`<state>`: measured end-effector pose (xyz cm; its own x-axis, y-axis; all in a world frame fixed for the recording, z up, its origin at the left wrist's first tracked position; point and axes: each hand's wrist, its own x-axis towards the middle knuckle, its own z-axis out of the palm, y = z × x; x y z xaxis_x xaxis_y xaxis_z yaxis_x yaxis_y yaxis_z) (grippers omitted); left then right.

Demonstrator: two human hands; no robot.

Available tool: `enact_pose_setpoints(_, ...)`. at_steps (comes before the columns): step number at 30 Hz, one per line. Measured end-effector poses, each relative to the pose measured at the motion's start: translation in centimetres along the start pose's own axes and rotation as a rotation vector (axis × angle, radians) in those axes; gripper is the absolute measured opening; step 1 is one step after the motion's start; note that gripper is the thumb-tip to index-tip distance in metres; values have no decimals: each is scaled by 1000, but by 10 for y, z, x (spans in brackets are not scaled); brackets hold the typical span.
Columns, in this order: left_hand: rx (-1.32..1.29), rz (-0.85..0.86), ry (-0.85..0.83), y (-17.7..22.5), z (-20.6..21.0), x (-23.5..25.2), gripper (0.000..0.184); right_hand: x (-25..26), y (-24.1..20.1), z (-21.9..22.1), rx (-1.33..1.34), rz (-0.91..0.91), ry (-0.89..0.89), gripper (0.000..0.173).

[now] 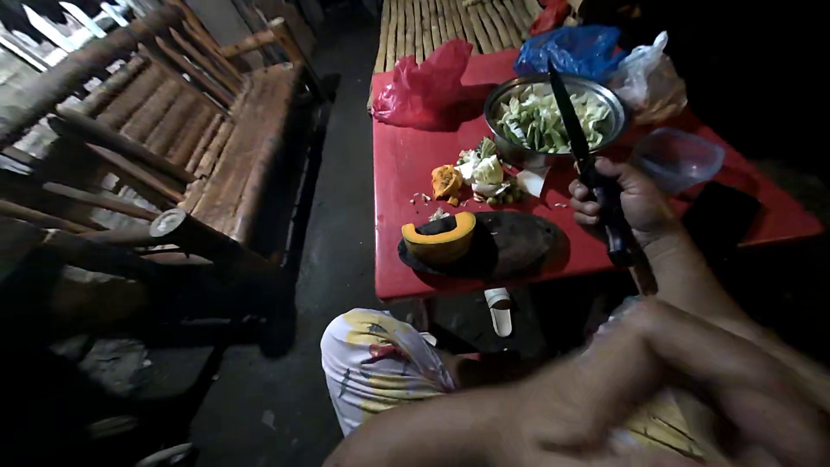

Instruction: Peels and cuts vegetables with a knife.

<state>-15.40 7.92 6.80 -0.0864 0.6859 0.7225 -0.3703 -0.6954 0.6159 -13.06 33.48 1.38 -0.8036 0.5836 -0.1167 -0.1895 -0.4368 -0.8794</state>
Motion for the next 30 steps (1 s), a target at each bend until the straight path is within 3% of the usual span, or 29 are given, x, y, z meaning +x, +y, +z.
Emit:
enact_pose_setpoints(2, 708, -138, -84, 18, -64, 8, 28, -4, -2, 6, -13, 11, 72, 24)
enact_pose_setpoints(4, 1346, -336, -75, 23, -114, 3, 42, -7, 1, 7, -16, 29, 81, 23)
enact_pose_setpoints(6, 1674, -685, -65, 29, -158, -2, 71, -5, 6, 7, -115, 8, 59, 27)
enact_pose_setpoints(8, 1790, -870, -107, 28, -192, -11, 81, -2, 8, 8, -237, -14, 23, 37)
enact_pose_setpoints(11, 1815, -907, -190, 17, -213, -17, 59, 9, 11, 16, -486, -59, -34, 50)
enact_pose_setpoints(14, 1780, -862, -184, 14, -219, -12, 48, 16, 26, 20, -876, -230, -27, 56)
enact_pose_setpoints(18, 1345, -761, 95, 17, -210, 5, 42, 20, 37, 29, -929, -490, -134, 44)
enact_pose_setpoints(21, 1049, -707, 239, 8, -202, 13, 48, 15, 35, 33, -952, -574, -233, 58)
enact_pose_setpoints(25, 939, -704, 322, -4, -198, 16, 54, 4, 28, 38, -1122, -560, -222, 71)
enact_pose_setpoints(30, 982, -698, 315, -8, -196, 11, 20, 0, 26, 37, -1311, -504, -256, 89)
